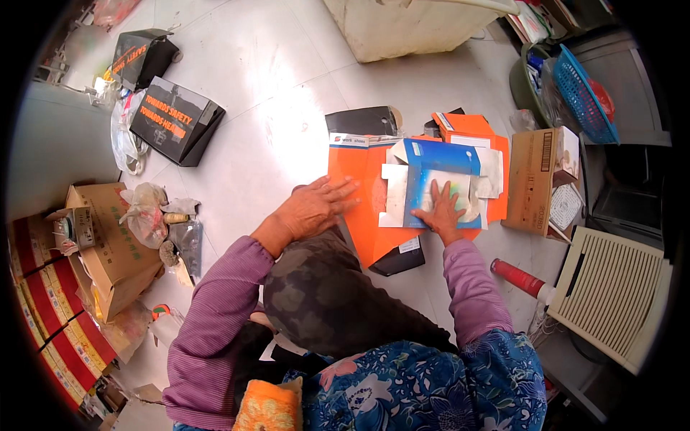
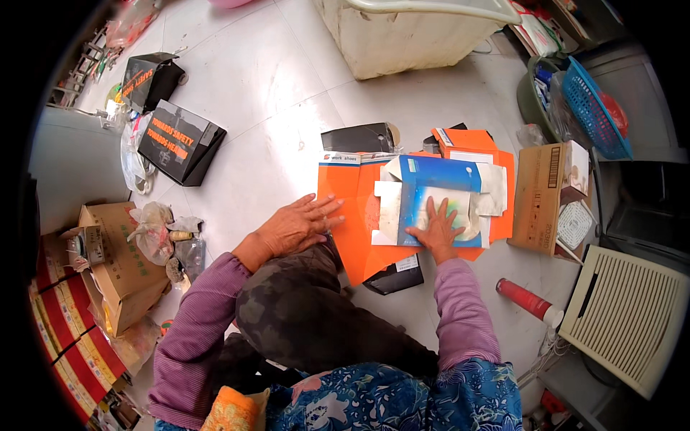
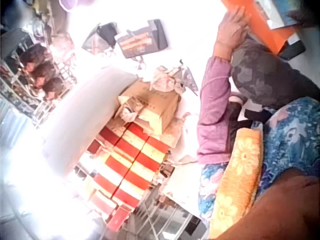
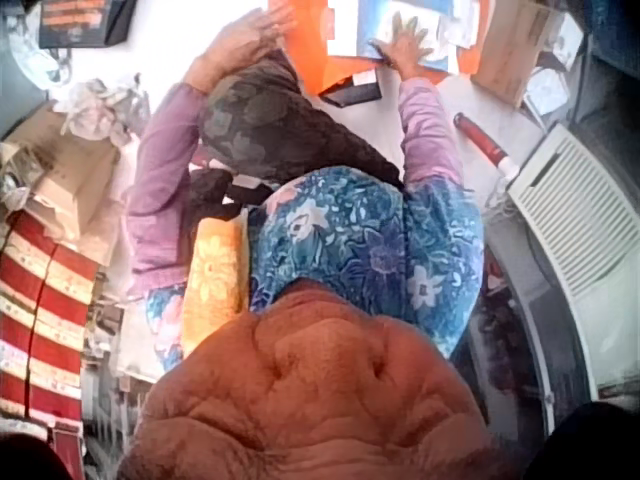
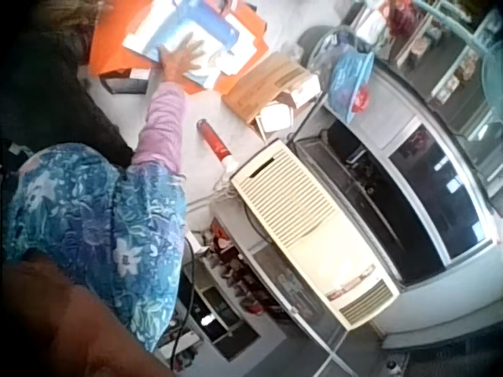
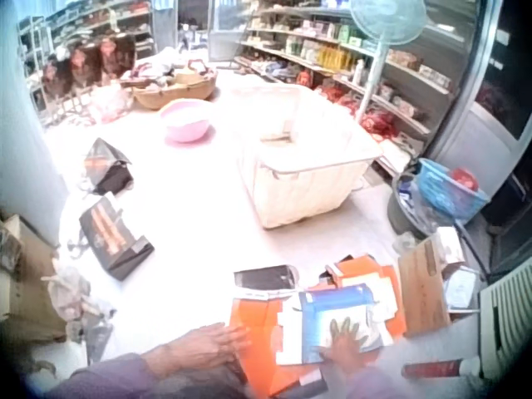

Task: The person assembles a black safety shoe box by folding and pressing its flaps, then places a blue package on top. Next, the person assembles an orange shoe box by folding its sides and flaps, then places the blue package inside.

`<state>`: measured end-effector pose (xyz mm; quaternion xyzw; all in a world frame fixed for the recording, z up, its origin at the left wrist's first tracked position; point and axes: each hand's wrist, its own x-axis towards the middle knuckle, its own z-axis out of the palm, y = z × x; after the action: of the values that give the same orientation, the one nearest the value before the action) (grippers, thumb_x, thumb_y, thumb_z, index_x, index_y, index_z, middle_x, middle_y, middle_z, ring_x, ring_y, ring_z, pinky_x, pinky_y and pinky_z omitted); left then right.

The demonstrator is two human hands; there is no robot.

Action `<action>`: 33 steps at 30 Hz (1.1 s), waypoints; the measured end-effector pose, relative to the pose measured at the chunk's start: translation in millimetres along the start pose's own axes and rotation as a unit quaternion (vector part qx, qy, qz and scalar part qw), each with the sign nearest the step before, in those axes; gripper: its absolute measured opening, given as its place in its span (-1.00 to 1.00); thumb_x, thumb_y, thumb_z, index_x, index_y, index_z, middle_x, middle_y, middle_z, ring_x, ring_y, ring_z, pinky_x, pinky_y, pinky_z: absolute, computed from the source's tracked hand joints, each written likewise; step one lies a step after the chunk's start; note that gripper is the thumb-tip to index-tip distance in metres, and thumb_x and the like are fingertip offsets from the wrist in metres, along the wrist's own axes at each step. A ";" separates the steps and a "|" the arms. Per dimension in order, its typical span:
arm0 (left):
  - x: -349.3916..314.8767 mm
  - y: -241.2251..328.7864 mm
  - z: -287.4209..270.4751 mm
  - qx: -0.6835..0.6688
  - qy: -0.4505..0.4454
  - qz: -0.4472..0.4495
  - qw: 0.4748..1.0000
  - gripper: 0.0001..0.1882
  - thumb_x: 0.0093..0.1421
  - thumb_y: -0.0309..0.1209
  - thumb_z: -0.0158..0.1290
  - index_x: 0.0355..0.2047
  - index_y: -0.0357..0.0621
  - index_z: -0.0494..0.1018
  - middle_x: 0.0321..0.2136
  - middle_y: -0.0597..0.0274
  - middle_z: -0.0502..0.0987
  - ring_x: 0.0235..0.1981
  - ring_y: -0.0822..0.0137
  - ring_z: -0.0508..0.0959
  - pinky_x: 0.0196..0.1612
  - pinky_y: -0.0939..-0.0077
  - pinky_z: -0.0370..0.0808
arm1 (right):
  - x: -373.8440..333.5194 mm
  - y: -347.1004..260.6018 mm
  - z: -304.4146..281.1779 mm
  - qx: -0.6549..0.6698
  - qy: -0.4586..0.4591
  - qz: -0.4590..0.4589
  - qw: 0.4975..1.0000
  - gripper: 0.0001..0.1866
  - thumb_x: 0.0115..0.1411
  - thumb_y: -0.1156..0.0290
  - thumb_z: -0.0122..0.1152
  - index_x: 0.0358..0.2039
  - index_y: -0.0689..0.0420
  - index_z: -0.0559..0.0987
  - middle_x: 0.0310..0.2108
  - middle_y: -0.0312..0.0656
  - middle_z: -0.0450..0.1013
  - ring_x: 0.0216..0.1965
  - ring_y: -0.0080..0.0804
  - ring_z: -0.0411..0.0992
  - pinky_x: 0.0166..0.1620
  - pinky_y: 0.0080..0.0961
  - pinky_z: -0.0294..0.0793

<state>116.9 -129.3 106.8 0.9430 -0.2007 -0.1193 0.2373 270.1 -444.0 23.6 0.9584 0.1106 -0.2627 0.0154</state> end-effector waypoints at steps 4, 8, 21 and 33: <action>16.2 -19.5 46.0 0.007 -0.069 -0.013 0.997 -0.45 0.27 -0.06 -0.13 0.24 0.10 0.19 0.31 0.18 0.05 0.35 0.21 -0.01 0.34 0.21 -0.01 | 22.1 -1.3 38.8 -0.039 -0.089 0.013 0.995 0.19 -0.27 -0.27 0.39 0.34 -0.32 -0.03 0.39 -0.02 -0.34 0.34 0.31 -0.32 0.11 0.58 -0.27; 10.2 -36.6 91.0 -0.011 -0.127 -0.120 0.985 -0.42 0.28 0.03 -0.20 0.24 0.11 0.19 0.32 0.16 0.02 0.36 0.21 -0.04 0.33 0.21 -0.01 | 50.5 5.6 59.0 -0.060 -0.145 0.004 0.988 0.22 -0.28 -0.31 0.38 0.35 -0.36 -0.08 0.39 -0.04 -0.38 0.35 0.30 -0.32 0.09 0.59 -0.22; -6.3 -32.0 151.1 -0.154 -0.004 -0.317 0.936 -0.35 0.14 -0.10 0.04 0.21 0.00 0.22 0.32 0.23 0.04 0.35 0.33 -0.02 0.30 0.13 0.05 | 43.8 -25.8 78.1 0.067 -0.188 0.004 0.980 0.55 -0.44 -0.32 0.45 0.33 0.25 -0.29 0.37 0.13 -0.47 0.35 0.29 -0.47 0.19 0.44 -0.23; -18.5 -40.8 167.9 -0.258 0.096 -0.293 0.916 -0.44 0.01 -0.48 0.05 0.09 -0.19 0.29 0.12 0.07 0.32 0.17 0.11 0.30 0.19 0.16 0.26 | 27.1 -93.9 103.4 -0.038 -0.134 0.021 0.990 0.51 -0.35 -0.18 0.50 0.29 0.33 -0.36 0.33 0.24 -0.57 0.31 0.44 -0.45 0.15 0.46 -0.13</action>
<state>59.8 -155.4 -55.2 0.8723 0.1461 -0.1401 0.4450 220.4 -355.9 -76.5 0.9154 0.0969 -0.3841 0.0716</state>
